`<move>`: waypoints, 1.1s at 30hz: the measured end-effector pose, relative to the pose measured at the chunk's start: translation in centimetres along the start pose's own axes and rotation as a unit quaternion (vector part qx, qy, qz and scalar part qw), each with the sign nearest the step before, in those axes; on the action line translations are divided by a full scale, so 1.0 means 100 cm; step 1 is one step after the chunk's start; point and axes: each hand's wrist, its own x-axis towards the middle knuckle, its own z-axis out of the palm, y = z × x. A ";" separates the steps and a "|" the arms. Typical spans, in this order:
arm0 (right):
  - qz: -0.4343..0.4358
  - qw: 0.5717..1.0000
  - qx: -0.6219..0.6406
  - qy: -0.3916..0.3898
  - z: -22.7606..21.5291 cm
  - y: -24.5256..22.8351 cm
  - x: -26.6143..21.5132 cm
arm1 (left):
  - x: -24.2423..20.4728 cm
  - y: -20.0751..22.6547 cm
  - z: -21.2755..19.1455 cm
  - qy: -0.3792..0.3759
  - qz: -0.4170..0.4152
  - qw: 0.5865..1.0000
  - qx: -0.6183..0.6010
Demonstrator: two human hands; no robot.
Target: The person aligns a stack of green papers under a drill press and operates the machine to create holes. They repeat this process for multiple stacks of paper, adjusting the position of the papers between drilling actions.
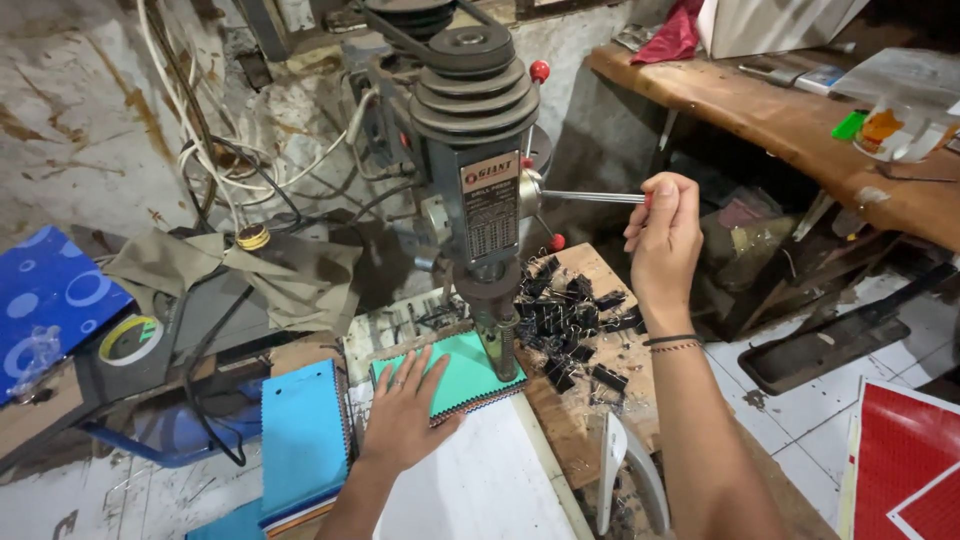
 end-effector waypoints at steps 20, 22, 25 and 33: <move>-0.280 0.913 -0.290 -0.061 -0.031 0.018 0.022 | -0.002 0.002 -0.006 0.009 0.002 1.000 -0.019; -0.332 0.790 -0.515 -0.015 -0.042 0.027 0.033 | -0.001 0.002 -0.007 0.014 0.009 1.000 -0.019; -0.076 0.681 -0.686 -0.247 -0.011 -0.063 0.037 | -0.002 0.001 -0.005 0.030 0.012 0.999 -0.012; 0.153 0.604 -0.632 -0.461 0.050 -0.114 0.077 | -0.003 0.002 -0.004 0.052 0.012 0.998 -0.036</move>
